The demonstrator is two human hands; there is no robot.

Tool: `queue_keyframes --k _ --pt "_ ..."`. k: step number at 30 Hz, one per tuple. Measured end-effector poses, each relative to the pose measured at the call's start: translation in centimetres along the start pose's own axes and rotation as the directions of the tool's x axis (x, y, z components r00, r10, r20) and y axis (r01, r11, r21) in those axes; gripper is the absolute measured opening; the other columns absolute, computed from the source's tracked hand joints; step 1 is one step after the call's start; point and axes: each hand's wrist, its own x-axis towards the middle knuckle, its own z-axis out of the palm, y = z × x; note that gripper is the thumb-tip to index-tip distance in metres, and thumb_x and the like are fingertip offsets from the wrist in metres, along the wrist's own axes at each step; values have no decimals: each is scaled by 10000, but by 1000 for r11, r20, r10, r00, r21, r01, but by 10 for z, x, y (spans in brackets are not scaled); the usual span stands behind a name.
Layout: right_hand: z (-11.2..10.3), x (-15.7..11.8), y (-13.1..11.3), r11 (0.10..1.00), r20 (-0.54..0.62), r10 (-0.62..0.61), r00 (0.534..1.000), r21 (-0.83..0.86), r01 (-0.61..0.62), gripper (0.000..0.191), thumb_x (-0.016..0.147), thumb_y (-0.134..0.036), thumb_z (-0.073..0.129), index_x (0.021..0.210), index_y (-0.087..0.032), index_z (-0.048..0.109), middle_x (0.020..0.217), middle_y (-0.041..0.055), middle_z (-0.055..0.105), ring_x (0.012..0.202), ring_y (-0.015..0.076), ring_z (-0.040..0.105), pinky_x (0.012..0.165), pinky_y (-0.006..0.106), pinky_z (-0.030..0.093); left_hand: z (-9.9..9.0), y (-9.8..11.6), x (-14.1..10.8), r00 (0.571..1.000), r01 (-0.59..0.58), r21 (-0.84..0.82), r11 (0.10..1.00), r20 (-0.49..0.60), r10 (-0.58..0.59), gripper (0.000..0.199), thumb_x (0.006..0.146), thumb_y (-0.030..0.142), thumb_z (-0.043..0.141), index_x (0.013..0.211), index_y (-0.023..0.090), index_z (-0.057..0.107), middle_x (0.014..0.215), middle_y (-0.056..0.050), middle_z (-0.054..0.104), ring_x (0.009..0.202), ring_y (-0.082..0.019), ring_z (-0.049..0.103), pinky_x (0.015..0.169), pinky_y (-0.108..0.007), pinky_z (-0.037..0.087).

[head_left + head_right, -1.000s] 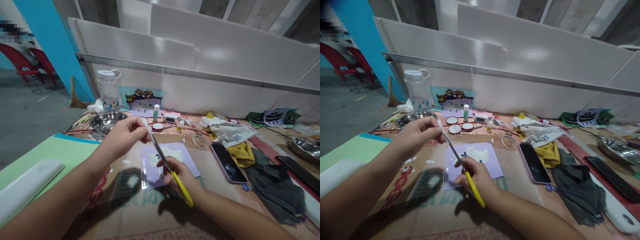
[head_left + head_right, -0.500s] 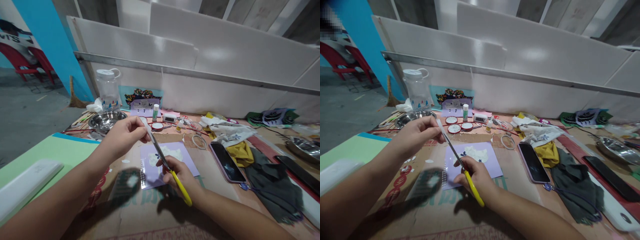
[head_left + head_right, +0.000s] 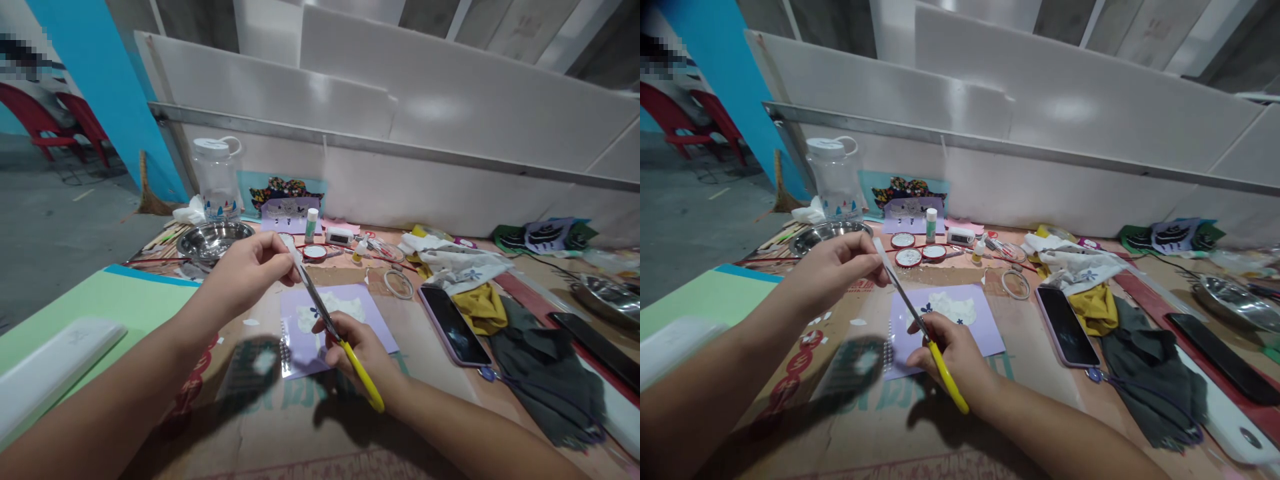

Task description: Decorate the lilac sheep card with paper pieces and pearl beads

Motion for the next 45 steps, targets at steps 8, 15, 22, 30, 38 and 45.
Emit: queue_keyframes --k 8,15,22,30,38,45 --pt "1 1 0 1000 -4 13 1000 27 -13 703 659 -817 693 941 -174 637 664 -52 405 603 111 334 552 255 256 1 1 -2 1000 -6 1 1000 -10 6 132 785 211 619 675 200 547 620 15 697 632 -153 677 662 -296 537" --pt "1 1 -4 1000 -24 21 999 12 -21 728 635 -841 683 914 -170 639 665 -50 413 602 111 337 550 256 263 2 1 -2 1000 -13 18 1000 -28 14 132 797 202 606 675 203 555 621 21 683 637 -147 663 677 -299 529" --pt "1 0 -7 999 -12 20 1000 36 -20 732 630 -839 693 925 -171 639 640 -56 402 600 113 329 551 256 258 4 7 -4 999 -16 45 999 -43 18 126 776 183 586 657 211 559 619 22 674 642 -147 653 662 -288 519" --pt "1 -1 -8 999 -16 27 1000 30 -26 673 652 -788 722 916 -174 645 657 -51 419 591 105 326 547 255 260 4 8 -6 998 -39 69 997 -45 42 120 774 195 576 657 212 555 623 18 668 645 -152 644 654 -293 499" --pt "3 -1 -12 998 -13 48 999 37 -47 646 643 -751 755 905 -172 640 626 -60 423 588 109 345 544 250 273 4 4 -4 998 -40 15 999 -37 40 113 771 192 587 669 210 542 615 32 657 637 -142 641 664 -285 500" --pt "4 -3 -5 999 12 -7 1000 40 7 671 699 -775 701 982 -171 631 673 -42 452 611 115 367 553 245 287 3 3 -4 998 -54 -16 998 -34 53 121 781 203 598 685 212 526 628 30 657 646 -147 650 672 -292 510"
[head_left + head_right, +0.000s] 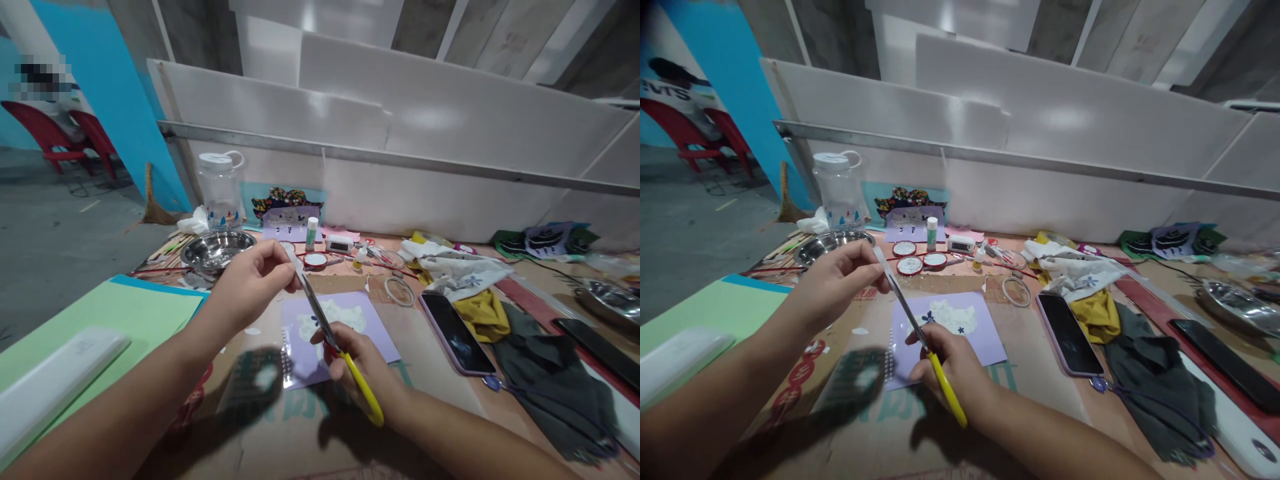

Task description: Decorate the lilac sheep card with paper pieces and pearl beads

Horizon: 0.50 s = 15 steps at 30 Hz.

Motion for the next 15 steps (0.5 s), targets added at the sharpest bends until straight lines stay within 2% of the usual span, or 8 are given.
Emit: queue_keyframes --k 3,11,15 --pt "1 -3 1 999 42 -35 999 43 33 714 745 -815 617 1065 -177 594 712 -34 450 617 114 352 536 236 284 1 0 0 1000 -11 3 1000 -6 11 124 794 218 601 695 213 527 631 31 658 647 -145 649 673 -291 511" --pt "1 -4 3 998 78 -67 995 20 66 731 767 -841 557 1067 -175 578 733 -29 447 618 110 349 534 238 290 -4 3 -2 998 -27 17 1000 -54 28 101 803 209 600 721 211 541 660 26 676 675 -147 649 687 -286 497" --pt "1 -2 7 993 -2 -105 994 51 105 653 816 -768 584 1092 -176 582 767 -22 457 624 107 369 548 243 308 -12 8 -3 998 -49 86 995 -32 52 98 819 233 580 727 210 551 673 25 646 676 -144 613 671 -280 467"
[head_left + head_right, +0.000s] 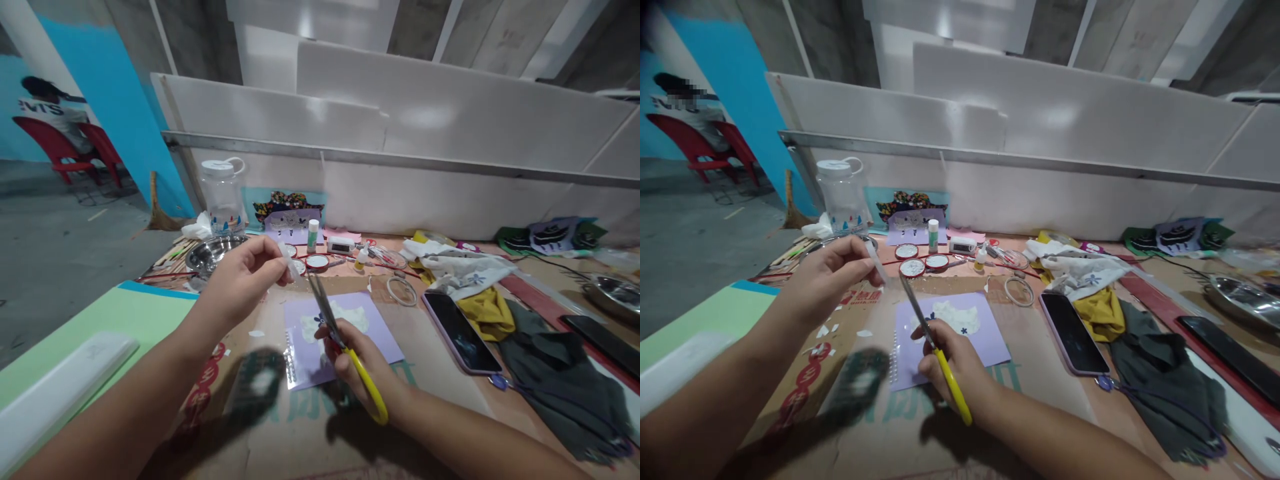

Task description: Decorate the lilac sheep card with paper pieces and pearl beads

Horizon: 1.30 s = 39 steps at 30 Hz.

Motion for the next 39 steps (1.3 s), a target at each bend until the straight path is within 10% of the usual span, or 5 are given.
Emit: queue_keyframes --k 9,20,24,32,39 --pt "-25 14 -36 989 -284 -151 947 -47 143 311 887 -352 689 1137 -244 539 817 -22 558 657 110 521 568 233 431 33 -1 -17 912 -320 427 846 381 152 128 870 248 512 793 195 600 790 -13 629 751 -180 569 694 -312 426" --pt "-28 14 -39 979 -149 -194 970 -88 182 292 823 -195 710 1095 -242 616 808 -18 612 722 112 602 675 249 514 45 -9 -26 749 -598 531 600 636 185 110 853 217 488 851 190 595 923 -72 600 905 -267 555 809 -428 423" --pt "-27 18 -29 977 -177 -203 963 -97 188 299 802 -141 689 1077 -245 635 783 -31 617 685 98 595 656 238 505 43 -15 -21 757 -624 572 532 612 229 114 862 232 514 878 183 615 920 -78 612 907 -277 566 826 -441 415" --pt "-26 20 -39 970 -445 -100 890 154 187 368 796 -240 743 1118 -265 566 808 -48 595 610 98 591 549 227 503 41 -4 -27 857 -515 457 726 265 442 219 953 259 542 760 177 604 732 -25 602 709 -169 553 671 -301 408" --pt "-17 18 -47 838 -476 97 874 512 186 459 746 -256 786 1140 -252 550 806 -33 652 614 106 625 570 226 542 81 -32 -31 963 136 -99 986 247 -108 172 860 371 685 880 209 739 886 -41 762 813 -194 669 748 -314 489"
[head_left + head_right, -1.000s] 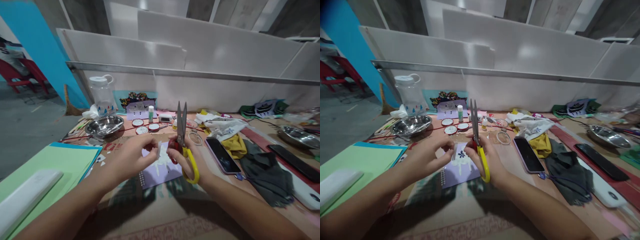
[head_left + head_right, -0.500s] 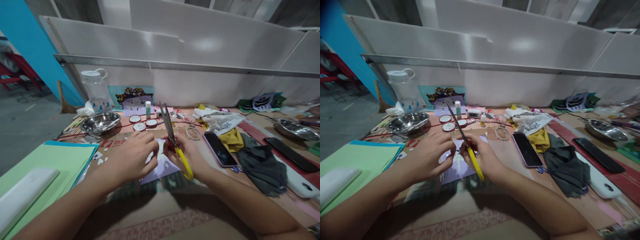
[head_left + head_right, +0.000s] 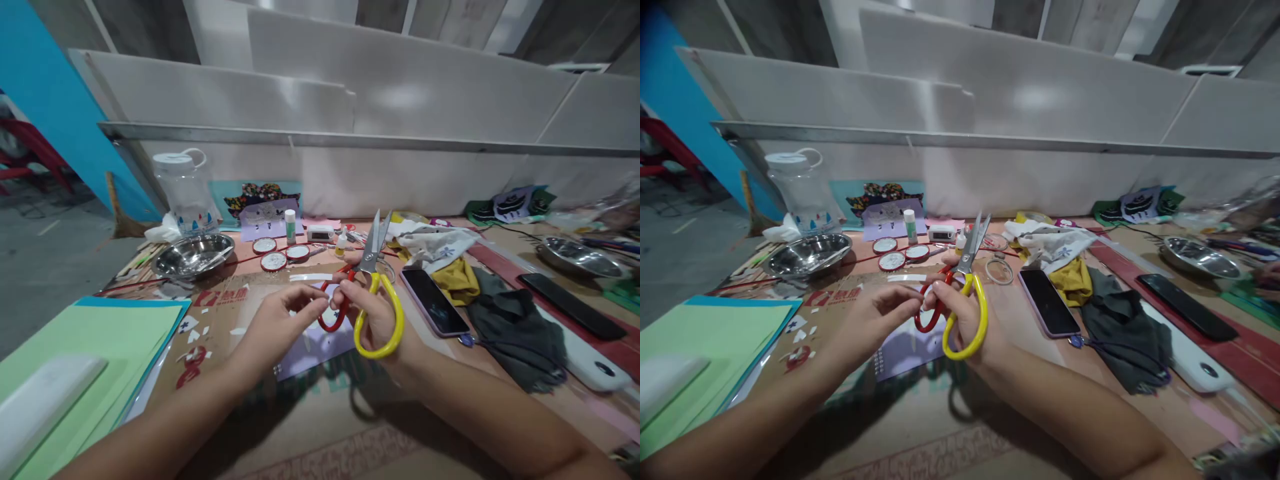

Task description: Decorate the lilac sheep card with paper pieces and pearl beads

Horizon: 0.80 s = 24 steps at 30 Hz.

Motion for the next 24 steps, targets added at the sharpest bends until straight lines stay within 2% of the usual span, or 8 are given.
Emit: queue_keyframes --k 2,5,13,18,24 --pt "0 -2 4 999 50 -43 998 10 43 471 776 -263 769 1183 -266 532 812 -32 659 614 114 631 567 238 551 4 -9 4 995 79 -219 973 -43 -91 224 827 383 728 973 214 747 1006 -56 775 937 -216 689 846 -336 504" --pt "-4 -5 12 994 123 -109 986 -13 112 441 838 -252 728 1222 -281 513 859 -27 663 646 123 653 579 252 563 4 -12 5 991 73 -349 934 -78 -106 238 808 385 759 972 213 763 1021 -59 780 1000 -224 687 914 -340 494" --pt "-12 -7 21 972 175 -191 966 -102 210 442 899 -235 695 1271 -302 467 994 -8 685 716 126 687 655 275 582 7 -7 0 986 42 -413 910 -131 -105 198 805 377 774 900 204 776 950 -41 784 951 -198 674 902 -306 486" --pt "-12 -7 17 965 181 -191 965 -147 219 356 906 -238 682 1194 -296 479 996 -8 692 736 136 695 669 285 584 8 -8 -1 982 64 -408 911 -134 -129 216 791 377 778 901 192 761 948 -48 779 932 -206 675 872 -314 494" --pt "-8 -9 15 954 188 -211 959 -175 244 348 897 -212 676 1181 -296 493 985 -8 706 728 128 696 692 282 585 7 -9 0 977 94 -389 916 -140 -160 205 799 364 745 857 170 718 922 -61 758 920 -218 663 872 -337 477"
